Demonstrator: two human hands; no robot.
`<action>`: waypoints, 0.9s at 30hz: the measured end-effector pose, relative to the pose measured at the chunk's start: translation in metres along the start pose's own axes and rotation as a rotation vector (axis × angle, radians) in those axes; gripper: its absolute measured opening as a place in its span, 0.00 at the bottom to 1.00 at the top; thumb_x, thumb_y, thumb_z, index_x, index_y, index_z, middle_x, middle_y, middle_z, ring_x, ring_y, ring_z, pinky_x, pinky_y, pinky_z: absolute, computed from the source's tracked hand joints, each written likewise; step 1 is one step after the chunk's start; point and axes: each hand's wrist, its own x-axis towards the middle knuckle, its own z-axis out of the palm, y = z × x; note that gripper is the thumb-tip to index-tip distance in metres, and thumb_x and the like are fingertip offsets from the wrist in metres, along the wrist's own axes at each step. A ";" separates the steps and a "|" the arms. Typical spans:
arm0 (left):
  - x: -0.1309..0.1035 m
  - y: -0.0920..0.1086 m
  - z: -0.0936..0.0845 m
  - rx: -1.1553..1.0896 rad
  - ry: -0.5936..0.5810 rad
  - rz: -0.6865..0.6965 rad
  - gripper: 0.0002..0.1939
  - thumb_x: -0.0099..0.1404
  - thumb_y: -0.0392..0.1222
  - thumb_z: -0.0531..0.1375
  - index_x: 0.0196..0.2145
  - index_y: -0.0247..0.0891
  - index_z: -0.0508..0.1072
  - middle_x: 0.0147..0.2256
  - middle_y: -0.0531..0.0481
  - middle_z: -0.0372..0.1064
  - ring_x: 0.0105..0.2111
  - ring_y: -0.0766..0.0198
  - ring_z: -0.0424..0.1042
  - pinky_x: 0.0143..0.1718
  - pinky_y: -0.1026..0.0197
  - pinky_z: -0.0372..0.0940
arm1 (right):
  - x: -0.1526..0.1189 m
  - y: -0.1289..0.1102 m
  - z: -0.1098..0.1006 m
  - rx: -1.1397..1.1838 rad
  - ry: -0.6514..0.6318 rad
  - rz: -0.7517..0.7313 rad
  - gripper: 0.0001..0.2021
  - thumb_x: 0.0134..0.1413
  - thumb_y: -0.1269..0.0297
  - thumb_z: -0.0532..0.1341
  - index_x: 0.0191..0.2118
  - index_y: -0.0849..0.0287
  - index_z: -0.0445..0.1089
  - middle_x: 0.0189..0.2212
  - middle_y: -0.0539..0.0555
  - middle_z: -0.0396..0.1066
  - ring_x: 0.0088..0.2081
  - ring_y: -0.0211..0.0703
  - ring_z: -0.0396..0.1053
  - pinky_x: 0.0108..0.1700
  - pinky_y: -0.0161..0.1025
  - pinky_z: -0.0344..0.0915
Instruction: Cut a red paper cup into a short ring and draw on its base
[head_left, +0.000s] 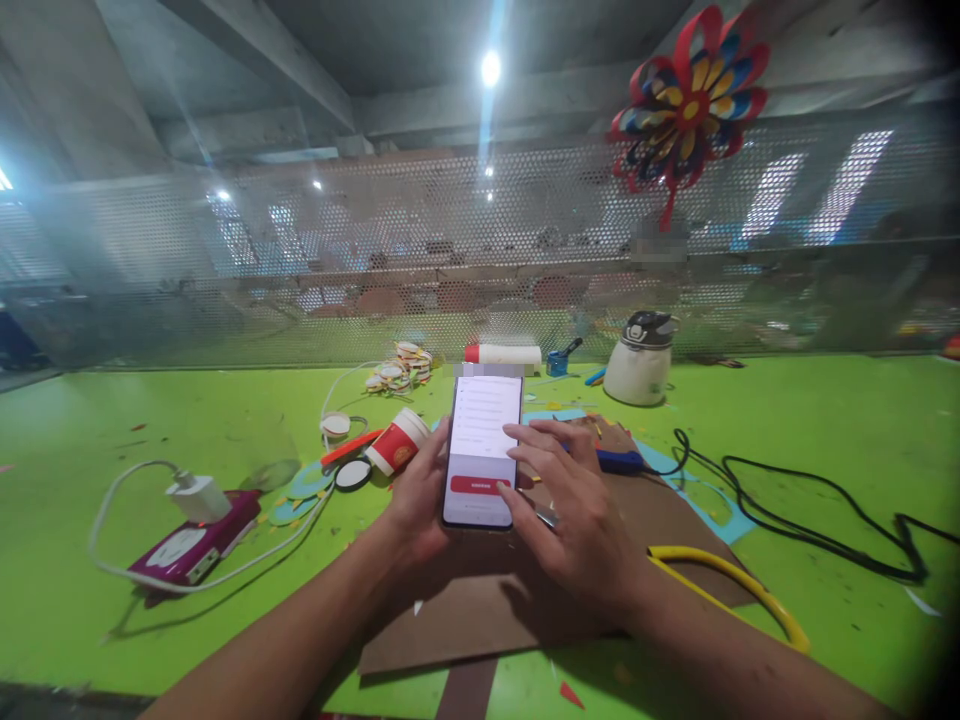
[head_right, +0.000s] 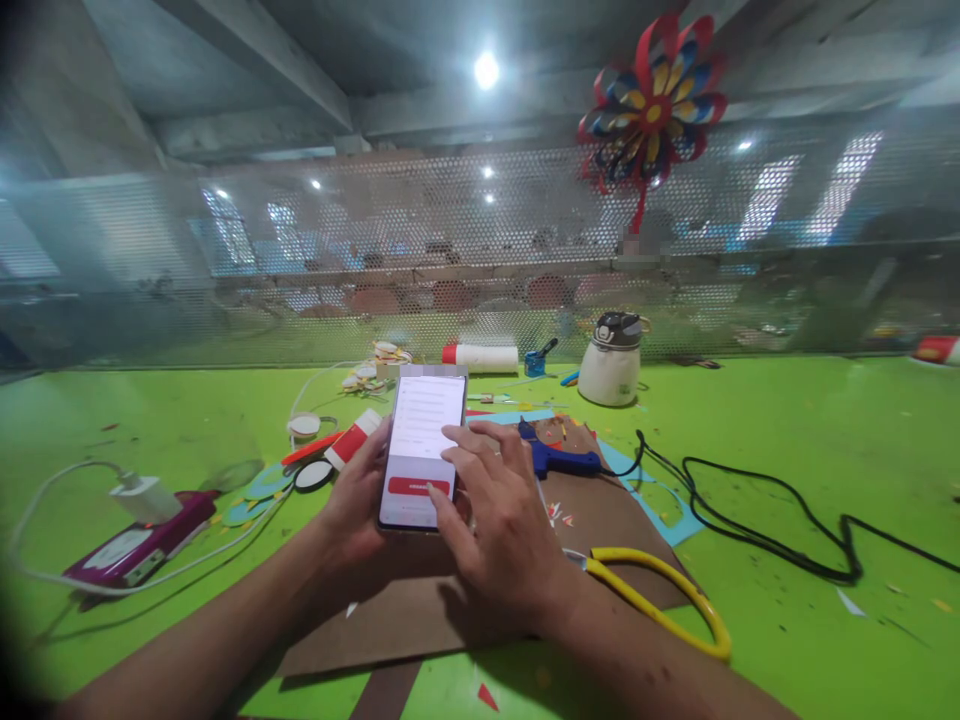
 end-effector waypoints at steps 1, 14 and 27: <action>0.000 0.000 0.001 -0.005 0.010 -0.003 0.29 0.71 0.52 0.50 0.61 0.30 0.64 0.49 0.35 0.74 0.45 0.49 0.76 0.52 0.47 0.66 | 0.000 0.000 0.000 -0.002 -0.006 0.001 0.13 0.58 0.71 0.60 0.49 0.63 0.64 0.54 0.63 0.69 0.56 0.56 0.58 0.57 0.59 0.59; 0.000 0.000 -0.005 0.028 -0.067 -0.038 0.30 0.70 0.54 0.50 0.60 0.29 0.66 0.48 0.34 0.74 0.43 0.47 0.77 0.50 0.45 0.66 | 0.001 0.002 0.001 -0.023 -0.007 0.023 0.14 0.58 0.70 0.60 0.50 0.61 0.64 0.55 0.62 0.69 0.57 0.56 0.58 0.57 0.60 0.61; 0.000 -0.001 -0.008 0.040 -0.075 -0.057 0.32 0.69 0.56 0.51 0.61 0.29 0.64 0.47 0.33 0.75 0.41 0.47 0.78 0.49 0.45 0.66 | 0.002 0.004 0.000 -0.022 -0.005 0.029 0.13 0.58 0.70 0.60 0.50 0.61 0.64 0.55 0.62 0.69 0.56 0.57 0.59 0.56 0.60 0.61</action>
